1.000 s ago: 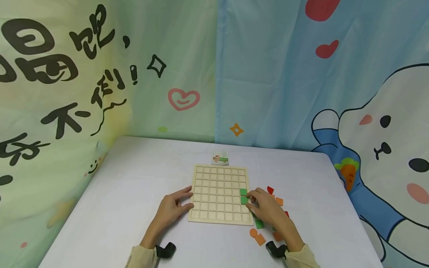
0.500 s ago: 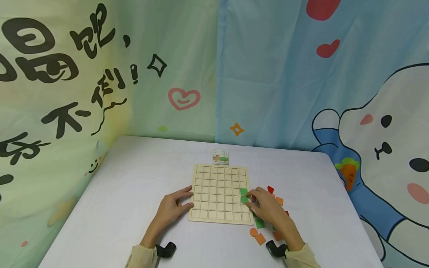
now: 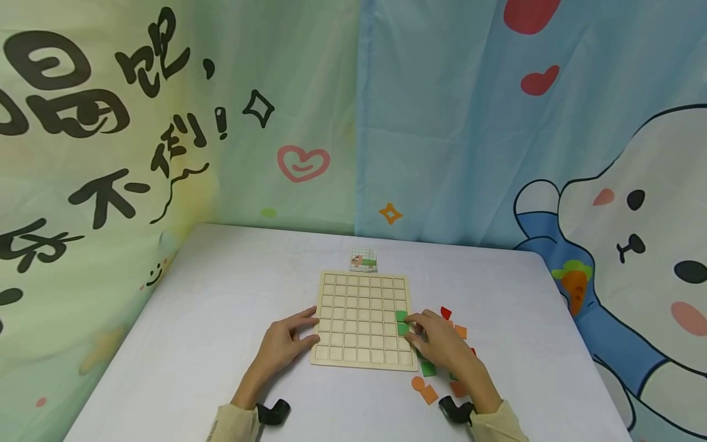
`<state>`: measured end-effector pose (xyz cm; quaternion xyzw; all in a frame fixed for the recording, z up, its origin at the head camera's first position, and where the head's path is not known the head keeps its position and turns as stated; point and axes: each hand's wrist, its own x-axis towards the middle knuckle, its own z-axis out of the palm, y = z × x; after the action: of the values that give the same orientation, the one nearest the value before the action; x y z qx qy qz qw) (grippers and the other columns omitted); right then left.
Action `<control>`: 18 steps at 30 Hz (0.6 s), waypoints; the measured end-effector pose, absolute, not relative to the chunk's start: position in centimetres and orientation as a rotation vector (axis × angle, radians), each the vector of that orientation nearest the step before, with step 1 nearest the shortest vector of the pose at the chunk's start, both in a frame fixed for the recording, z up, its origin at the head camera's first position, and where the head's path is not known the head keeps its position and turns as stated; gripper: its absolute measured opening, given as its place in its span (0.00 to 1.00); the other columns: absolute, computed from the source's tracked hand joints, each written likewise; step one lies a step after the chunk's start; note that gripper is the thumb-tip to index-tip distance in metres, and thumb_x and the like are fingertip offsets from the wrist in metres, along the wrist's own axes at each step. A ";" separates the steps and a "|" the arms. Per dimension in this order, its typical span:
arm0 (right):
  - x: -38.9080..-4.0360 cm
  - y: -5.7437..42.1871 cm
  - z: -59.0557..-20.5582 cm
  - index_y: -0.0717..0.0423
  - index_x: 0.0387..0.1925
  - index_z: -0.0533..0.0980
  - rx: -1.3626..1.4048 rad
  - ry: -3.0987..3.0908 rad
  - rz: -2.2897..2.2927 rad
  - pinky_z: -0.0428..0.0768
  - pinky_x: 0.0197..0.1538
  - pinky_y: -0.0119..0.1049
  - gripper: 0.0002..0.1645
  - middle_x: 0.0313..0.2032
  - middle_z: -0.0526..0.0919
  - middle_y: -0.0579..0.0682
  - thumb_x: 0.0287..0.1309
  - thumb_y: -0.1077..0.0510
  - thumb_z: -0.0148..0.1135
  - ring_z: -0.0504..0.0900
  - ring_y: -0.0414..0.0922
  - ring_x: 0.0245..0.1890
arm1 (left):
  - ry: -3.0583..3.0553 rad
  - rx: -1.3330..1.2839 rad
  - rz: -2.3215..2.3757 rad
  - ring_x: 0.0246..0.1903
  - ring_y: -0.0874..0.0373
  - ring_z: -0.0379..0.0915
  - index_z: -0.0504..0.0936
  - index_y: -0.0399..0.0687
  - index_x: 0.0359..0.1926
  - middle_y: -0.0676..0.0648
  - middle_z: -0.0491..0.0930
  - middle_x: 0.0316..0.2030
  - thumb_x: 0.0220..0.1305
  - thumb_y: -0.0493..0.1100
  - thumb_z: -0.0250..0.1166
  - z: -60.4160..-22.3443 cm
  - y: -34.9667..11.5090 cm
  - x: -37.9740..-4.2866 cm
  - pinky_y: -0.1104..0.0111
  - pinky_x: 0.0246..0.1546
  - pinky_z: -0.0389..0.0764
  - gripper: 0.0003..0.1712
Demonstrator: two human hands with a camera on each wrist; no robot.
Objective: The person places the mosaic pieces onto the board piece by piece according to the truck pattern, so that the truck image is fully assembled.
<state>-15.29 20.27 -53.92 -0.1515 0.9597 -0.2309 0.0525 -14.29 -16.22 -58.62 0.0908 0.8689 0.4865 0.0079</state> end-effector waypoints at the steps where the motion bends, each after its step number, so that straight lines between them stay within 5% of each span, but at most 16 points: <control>1: -15.3 20.3 -53.9 0.54 0.56 0.84 -0.463 2.917 -0.703 0.71 0.36 0.28 0.20 0.34 0.77 0.41 0.66 0.53 0.73 0.70 0.36 0.33 | 2.713 0.281 1.521 0.16 0.69 0.61 0.90 0.49 0.56 0.50 0.82 0.68 0.61 0.43 0.79 -58.6 -16.2 -14.3 0.75 0.19 0.66 0.22; 18: -15.1 20.2 -53.6 0.56 0.56 0.85 -0.459 2.888 -0.741 0.68 0.34 0.29 0.19 0.31 0.75 0.41 0.67 0.53 0.72 0.68 0.36 0.31 | 2.721 0.293 1.528 0.16 0.70 0.60 0.90 0.48 0.56 0.49 0.82 0.68 0.60 0.41 0.79 -58.8 -16.3 -14.3 0.75 0.18 0.66 0.22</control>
<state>-15.15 20.17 -53.61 -0.1520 0.9555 -0.2450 0.0624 -14.29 -16.25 -58.76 0.0934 0.8681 0.4875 0.0037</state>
